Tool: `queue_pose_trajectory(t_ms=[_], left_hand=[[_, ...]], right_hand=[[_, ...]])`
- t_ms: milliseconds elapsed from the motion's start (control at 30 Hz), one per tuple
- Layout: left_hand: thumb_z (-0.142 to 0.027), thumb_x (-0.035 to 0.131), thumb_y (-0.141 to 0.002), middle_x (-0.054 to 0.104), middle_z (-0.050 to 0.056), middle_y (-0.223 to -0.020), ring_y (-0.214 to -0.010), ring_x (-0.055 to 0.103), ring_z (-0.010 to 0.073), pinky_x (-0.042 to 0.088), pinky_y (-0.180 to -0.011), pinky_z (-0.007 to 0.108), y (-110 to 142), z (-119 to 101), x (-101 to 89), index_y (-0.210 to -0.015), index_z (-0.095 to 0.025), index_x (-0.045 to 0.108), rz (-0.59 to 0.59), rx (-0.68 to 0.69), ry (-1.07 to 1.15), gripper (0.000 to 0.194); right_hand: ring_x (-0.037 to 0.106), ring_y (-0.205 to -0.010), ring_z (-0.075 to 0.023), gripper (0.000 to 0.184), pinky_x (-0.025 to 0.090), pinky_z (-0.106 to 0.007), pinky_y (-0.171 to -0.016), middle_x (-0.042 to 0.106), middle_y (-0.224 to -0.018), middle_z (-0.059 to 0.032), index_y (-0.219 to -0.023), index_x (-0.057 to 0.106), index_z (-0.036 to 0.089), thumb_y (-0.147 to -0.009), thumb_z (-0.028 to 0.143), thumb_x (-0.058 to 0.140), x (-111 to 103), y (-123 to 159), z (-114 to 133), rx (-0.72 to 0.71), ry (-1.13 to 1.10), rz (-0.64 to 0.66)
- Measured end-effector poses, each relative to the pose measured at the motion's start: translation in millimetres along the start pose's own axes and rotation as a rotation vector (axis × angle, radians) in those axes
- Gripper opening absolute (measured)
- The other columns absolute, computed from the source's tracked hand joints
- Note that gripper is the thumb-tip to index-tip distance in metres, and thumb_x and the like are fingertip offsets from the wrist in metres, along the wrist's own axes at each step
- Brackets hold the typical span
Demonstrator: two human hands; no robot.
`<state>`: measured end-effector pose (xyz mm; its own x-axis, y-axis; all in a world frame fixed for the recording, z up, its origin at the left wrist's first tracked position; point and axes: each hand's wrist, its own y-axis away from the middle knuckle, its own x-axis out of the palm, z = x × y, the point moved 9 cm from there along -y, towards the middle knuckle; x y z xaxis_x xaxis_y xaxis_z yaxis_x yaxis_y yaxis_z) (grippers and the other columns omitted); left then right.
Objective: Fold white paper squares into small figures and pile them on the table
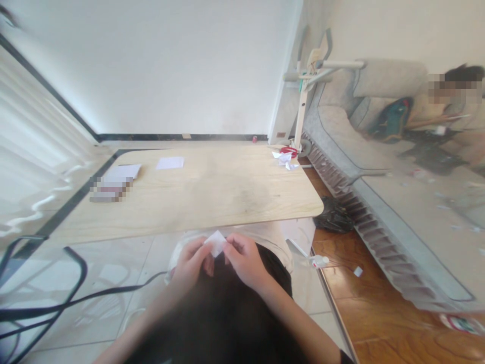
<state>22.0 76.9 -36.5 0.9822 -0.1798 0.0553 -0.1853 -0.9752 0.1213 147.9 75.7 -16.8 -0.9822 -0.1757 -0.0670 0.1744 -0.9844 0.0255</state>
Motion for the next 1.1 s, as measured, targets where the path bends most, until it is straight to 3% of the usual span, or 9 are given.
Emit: queue_pose_trajectory(t_ms=[167, 400, 567, 900, 1100], left_hand=[[-0.039, 0.058, -0.084, 0.052, -0.002, -0.043, -0.043, 0.048, 0.0105, 0.037, -0.045, 0.021, 2.4, -8.3, 4.8, -0.050, -0.018, 0.053, 0.055, 0.005, -0.100, 0.040], [-0.041, 0.056, -0.088, 0.052, -0.003, -0.049, -0.046, 0.045, 0.0098, 0.035, -0.046, 0.020, 4.8, -9.2, 13.2, -0.061, -0.016, 0.060, 0.130, 0.028, -0.194, 0.037], [-0.037, 0.057, -0.088, 0.053, -0.002, -0.052, -0.047, 0.047, 0.0094, 0.034, -0.047, 0.020, 11.1, -15.9, 24.0, -0.062, -0.015, 0.059, 0.235, 0.028, -0.233, 0.034], [-0.031, 0.057, -0.084, 0.053, -0.003, -0.049, -0.042, 0.046, 0.0088, 0.034, -0.044, 0.019, 11.4, -11.4, 23.0, -0.061, -0.016, 0.059, 0.212, -0.002, -0.213, 0.028], [-0.027, 0.054, -0.083, 0.051, -0.003, -0.047, -0.045, 0.046, 0.0095, 0.034, -0.046, 0.020, 8.7, -12.2, 20.2, -0.055, -0.017, 0.055, 0.177, 0.017, -0.235, 0.030]], right_hand=[[0.043, -0.043, -0.0088, 0.029, 0.033, -0.021, -0.044, 0.049, -0.049, 0.0053, -0.063, 0.052, 0.019, -0.088, 0.034, 0.055, -1.5, -0.6, -0.5, -0.010, -0.038, -0.026], [0.043, -0.041, -0.0086, 0.029, 0.031, -0.021, -0.040, 0.050, -0.050, 0.0054, -0.065, 0.053, 0.020, -0.088, 0.037, 0.055, 1.3, -2.2, -10.6, 0.035, -0.108, -0.013], [0.046, -0.049, -0.0104, 0.033, 0.036, -0.022, -0.047, 0.048, -0.054, 0.0045, -0.063, 0.051, 0.019, -0.089, 0.040, 0.055, 1.3, -0.7, -1.5, -0.037, -0.070, -0.003], [0.044, -0.046, -0.0102, 0.035, 0.034, -0.022, -0.044, 0.046, -0.049, 0.0052, -0.059, 0.049, 0.020, -0.087, 0.040, 0.056, -1.5, -0.9, -0.9, -0.042, -0.063, -0.052], [0.042, -0.044, -0.0092, 0.023, 0.033, -0.021, -0.043, 0.049, -0.052, 0.0058, -0.069, 0.055, 0.019, -0.085, 0.035, 0.059, -1.9, -2.0, -4.7, -0.016, -0.075, -0.022]])
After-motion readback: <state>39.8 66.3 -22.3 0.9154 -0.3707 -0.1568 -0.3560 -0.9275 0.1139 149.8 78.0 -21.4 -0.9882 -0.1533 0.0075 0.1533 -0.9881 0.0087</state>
